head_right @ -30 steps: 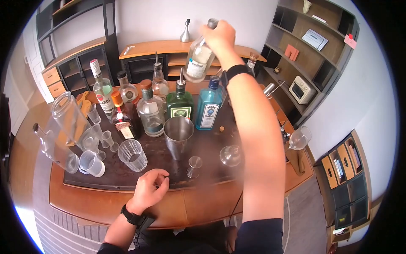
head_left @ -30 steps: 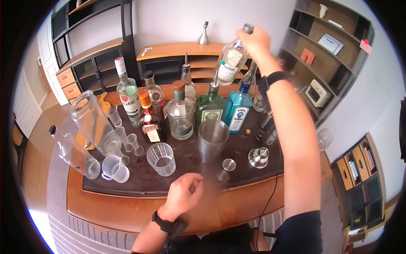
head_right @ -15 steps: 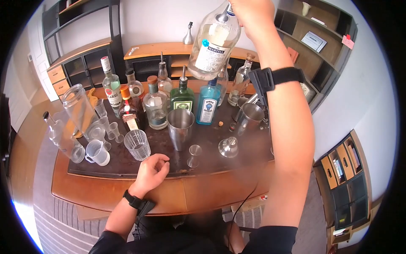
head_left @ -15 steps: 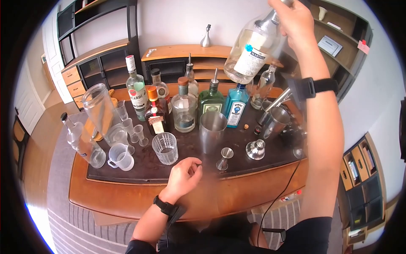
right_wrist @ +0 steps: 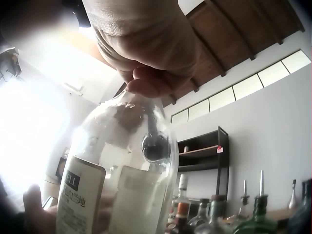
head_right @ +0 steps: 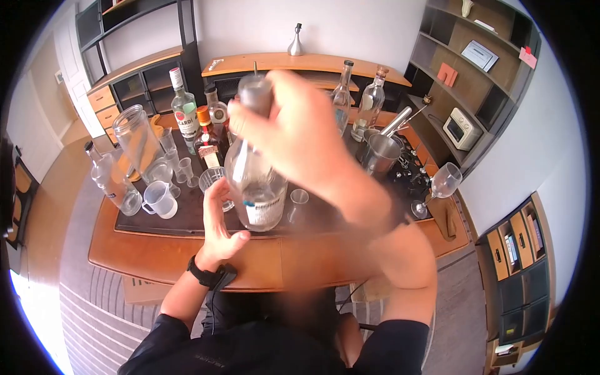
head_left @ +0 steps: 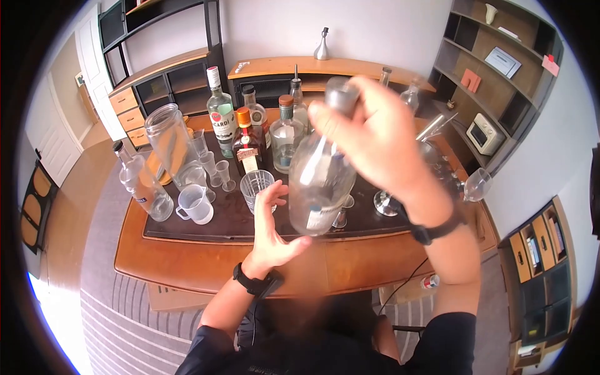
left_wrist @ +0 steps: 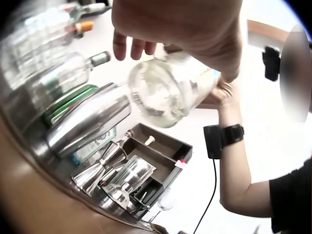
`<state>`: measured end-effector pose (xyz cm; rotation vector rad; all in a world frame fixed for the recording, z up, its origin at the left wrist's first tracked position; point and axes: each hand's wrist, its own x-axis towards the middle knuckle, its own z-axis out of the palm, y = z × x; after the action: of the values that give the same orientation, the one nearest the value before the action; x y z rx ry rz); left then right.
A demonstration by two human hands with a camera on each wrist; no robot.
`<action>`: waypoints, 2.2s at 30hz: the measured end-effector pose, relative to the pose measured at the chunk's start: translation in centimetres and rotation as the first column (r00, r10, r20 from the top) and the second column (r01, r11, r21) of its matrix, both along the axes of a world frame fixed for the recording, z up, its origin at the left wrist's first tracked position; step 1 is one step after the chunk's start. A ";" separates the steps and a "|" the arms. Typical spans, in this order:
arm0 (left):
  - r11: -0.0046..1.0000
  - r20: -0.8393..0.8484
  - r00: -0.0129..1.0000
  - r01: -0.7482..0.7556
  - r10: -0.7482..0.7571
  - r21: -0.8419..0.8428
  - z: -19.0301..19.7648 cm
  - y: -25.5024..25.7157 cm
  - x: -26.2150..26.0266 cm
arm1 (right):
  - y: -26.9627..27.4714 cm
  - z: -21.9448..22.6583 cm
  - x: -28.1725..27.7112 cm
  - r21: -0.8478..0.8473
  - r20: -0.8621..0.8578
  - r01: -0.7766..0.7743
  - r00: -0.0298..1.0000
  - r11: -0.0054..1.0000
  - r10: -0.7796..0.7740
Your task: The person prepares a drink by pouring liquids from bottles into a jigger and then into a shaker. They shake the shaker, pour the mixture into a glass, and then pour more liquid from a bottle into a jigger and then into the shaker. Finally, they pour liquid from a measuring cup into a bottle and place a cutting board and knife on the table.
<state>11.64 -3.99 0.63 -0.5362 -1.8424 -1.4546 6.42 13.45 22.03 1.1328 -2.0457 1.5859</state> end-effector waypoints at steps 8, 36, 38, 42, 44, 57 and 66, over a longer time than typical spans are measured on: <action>0.975 0.210 0.954 -0.223 0.215 0.018 2.5 3.5 1.5 | -1.7 -5.4 2.4 -0.041 -0.025 0.045 0.999 0.998 -0.046; 0.526 0.133 0.848 -0.189 0.514 -0.829 2.6 -3.7 1.5 | 6.5 -21.8 -4.3 0.345 0.606 -0.140 0.788 0.928 -0.106; 0.497 0.108 0.848 -0.197 0.520 -0.845 2.6 -3.7 1.5 | 6.2 -21.8 -3.6 0.343 0.590 -0.127 0.801 0.931 -0.107; 0.424 0.083 0.836 -0.186 0.542 -0.886 3.6 -3.6 1.7 | 5.7 -21.9 -3.5 0.347 0.593 -0.114 0.796 0.931 -0.124; 0.384 0.055 0.833 -0.193 0.550 -0.903 3.8 -3.6 1.8 | 5.6 -22.4 -3.8 0.374 0.601 -0.115 0.786 0.920 -0.146; 0.268 -0.021 0.842 -0.194 0.539 -0.944 4.5 -3.6 1.6 | 5.3 -23.0 -3.4 0.345 0.554 -0.099 0.824 0.933 -0.117; 0.188 -0.109 0.856 -0.233 0.506 -0.954 5.6 -3.5 1.3 | 5.5 -22.8 -3.4 0.363 0.563 -0.099 0.815 0.927 -0.134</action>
<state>12.95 -7.47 6.27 -0.3658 -2.7003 0.1500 3.02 18.92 -0.79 0.7768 -2.8524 1.7270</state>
